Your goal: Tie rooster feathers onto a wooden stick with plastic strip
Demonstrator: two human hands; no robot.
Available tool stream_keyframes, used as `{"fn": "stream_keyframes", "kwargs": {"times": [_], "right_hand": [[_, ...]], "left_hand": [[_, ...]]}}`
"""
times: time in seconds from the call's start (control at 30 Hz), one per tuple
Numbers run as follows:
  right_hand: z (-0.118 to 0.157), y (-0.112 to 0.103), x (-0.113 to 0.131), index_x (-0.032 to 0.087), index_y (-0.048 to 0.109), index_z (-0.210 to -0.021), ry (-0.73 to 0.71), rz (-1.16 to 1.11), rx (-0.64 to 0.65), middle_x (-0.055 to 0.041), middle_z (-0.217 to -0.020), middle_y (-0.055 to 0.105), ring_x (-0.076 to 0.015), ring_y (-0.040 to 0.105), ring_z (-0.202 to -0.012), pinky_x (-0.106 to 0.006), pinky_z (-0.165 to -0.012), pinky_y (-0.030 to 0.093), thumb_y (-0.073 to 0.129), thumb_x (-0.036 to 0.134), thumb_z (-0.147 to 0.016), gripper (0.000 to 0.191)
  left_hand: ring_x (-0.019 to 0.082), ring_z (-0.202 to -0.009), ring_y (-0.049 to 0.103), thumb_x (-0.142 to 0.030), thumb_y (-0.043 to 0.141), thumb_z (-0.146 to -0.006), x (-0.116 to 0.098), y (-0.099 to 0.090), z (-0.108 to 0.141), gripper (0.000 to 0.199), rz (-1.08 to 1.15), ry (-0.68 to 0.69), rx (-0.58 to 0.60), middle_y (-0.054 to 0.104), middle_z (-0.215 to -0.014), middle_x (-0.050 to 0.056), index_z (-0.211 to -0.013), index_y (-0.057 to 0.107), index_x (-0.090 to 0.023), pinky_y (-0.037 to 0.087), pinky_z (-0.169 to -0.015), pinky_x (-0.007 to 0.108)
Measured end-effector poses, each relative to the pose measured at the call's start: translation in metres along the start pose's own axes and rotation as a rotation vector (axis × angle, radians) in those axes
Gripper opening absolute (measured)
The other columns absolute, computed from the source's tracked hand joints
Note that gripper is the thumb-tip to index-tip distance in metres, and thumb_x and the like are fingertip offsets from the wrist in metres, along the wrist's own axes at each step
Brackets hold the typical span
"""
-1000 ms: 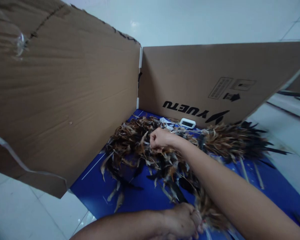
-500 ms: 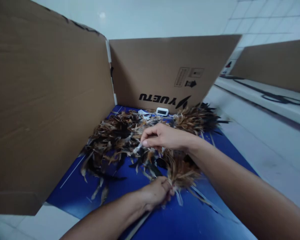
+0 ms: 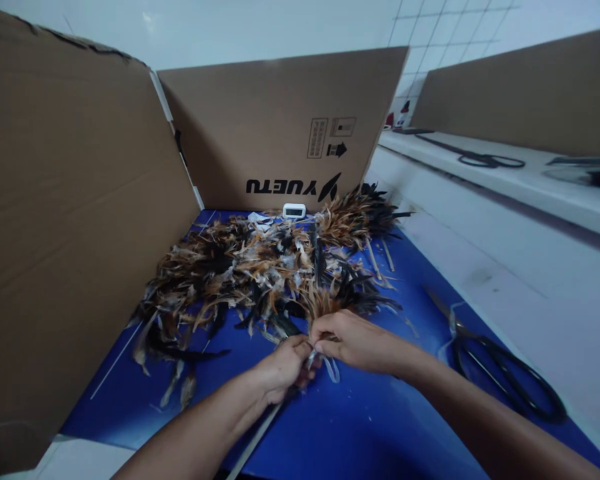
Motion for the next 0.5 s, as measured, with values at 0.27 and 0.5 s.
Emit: {"fn": "stream_keyframes", "kwargs": {"times": [0.27,0.5], "right_hand": [[-0.0017,0.006,-0.004,0.019,0.057,-0.069,0.1,0.045,-0.172,0.001,-0.063,0.062,-0.0119,0.054,-0.059,-0.021,-0.056,0.034,0.044,0.019,-0.077,0.015],[-0.0037,0.0093,-0.0078,0.019,0.058,-0.071,0.145,0.019,-0.228,0.0002,-0.065,0.064,-0.0136,0.058,-0.062,-0.022,-0.058,0.037,0.043,0.021,-0.077,0.016]], "left_hand": [[0.006,-0.041,0.039,-0.035,0.046,-0.072,-0.0004,0.001,-0.0006,0.02,0.042,-0.067,-0.037,0.051,-0.06,-0.002,-0.072,0.05,-0.016,0.022,-0.04,0.018],[0.007,-0.042,0.04,-0.033,0.043,-0.074,-0.0005,0.0024,0.0022,0.02,0.083,-0.088,-0.071,0.05,-0.059,-0.001,-0.07,0.05,-0.015,0.023,-0.04,0.019]]}}
Point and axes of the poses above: each hand's wrist, its own z-axis away from the middle knuckle, its own y-axis out of the palm, x = y × z, the point moved 3 cm from there along -z, towards the middle knuckle
